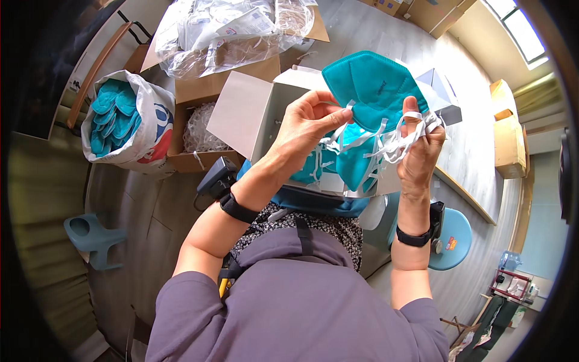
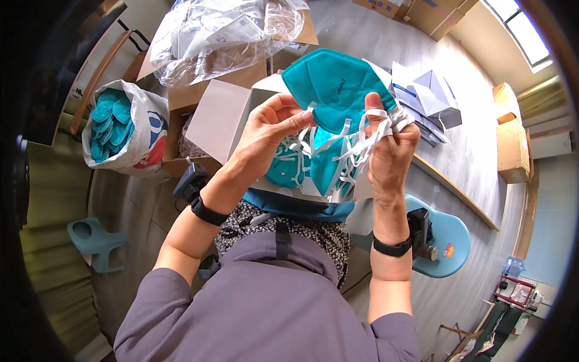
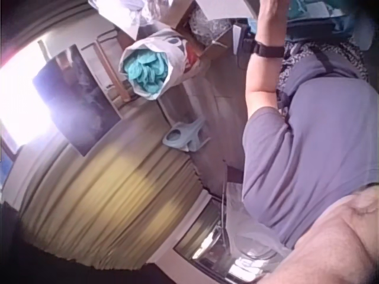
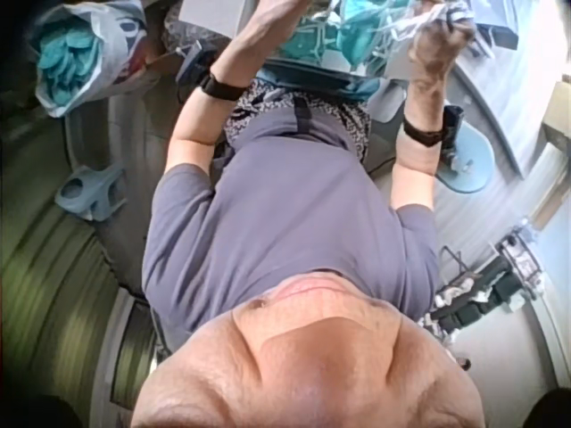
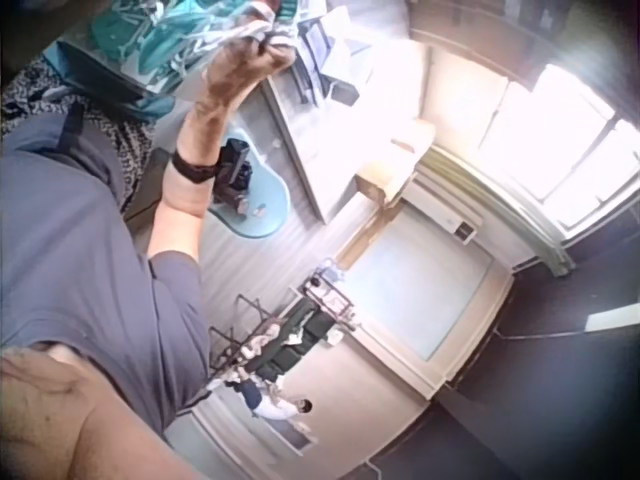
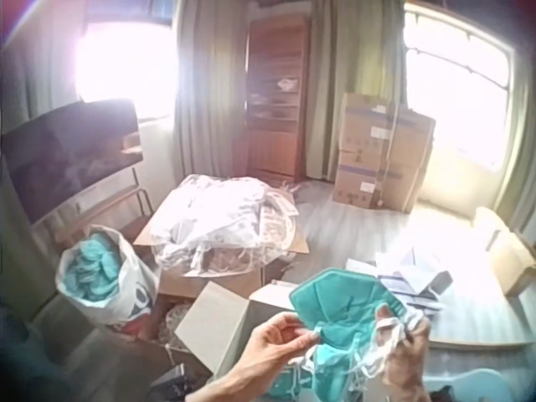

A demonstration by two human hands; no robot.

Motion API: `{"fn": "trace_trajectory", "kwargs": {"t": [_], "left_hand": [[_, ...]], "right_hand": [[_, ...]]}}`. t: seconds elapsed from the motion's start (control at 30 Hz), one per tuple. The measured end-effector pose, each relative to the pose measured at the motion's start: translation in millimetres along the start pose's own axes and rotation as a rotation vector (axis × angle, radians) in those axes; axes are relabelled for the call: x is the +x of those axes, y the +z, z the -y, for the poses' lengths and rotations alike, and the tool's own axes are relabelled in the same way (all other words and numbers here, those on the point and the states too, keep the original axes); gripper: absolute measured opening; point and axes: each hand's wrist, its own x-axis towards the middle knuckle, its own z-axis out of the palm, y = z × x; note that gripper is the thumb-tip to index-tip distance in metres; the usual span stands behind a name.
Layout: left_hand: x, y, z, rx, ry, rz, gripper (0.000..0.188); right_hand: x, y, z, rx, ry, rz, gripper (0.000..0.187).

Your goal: The recorder is sorting and counting green face masks from a shipping box, removing plastic packaging, and organizing them.

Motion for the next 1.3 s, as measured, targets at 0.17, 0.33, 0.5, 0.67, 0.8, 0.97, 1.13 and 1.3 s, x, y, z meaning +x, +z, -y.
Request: {"fn": "trace_trajectory", "kwargs": {"t": [0.17,0.33,0.5,0.67,0.8,0.97,1.13,1.3], "left_hand": [[0.0,-1.4,12.5,-0.11,0.02,-0.005,0.029],[-10.7,17.8,17.1,0.14,0.039,0.054,0.022],[-18.7,7.1,-3.6,0.199,0.011,0.262,0.023],[-32.1,-43.1,-65.3,-0.441,0.454,0.237,0.039],[-27.3,-44.3,-80.4,-0.293,0.324,0.213,0.034],[-17.4,-33.9,-73.2,0.23,-0.028,0.119,0.038],[-6.1,-20.4,-65.6,0.366,-0.252,0.26,0.047],[-5.5,-11.9,-54.8,0.523,-0.213,0.377,0.041]], "right_hand": [[-3.9,15.7,-4.8,0.063,0.04,-0.057,0.012],[-3.8,20.8,-17.4,0.073,0.062,-0.049,0.015],[1.4,1.9,-26.9,0.026,0.143,-0.015,0.022],[6.9,-0.6,-37.6,0.097,0.129,-0.223,0.019],[2.2,-5.1,-44.8,-0.058,0.355,0.101,0.021],[3.9,-17.4,-51.7,0.262,0.442,-0.091,0.026],[2.8,-1.3,-17.6,0.202,0.218,0.153,0.023],[-7.0,31.5,0.2,0.048,0.374,0.616,0.028]]}}
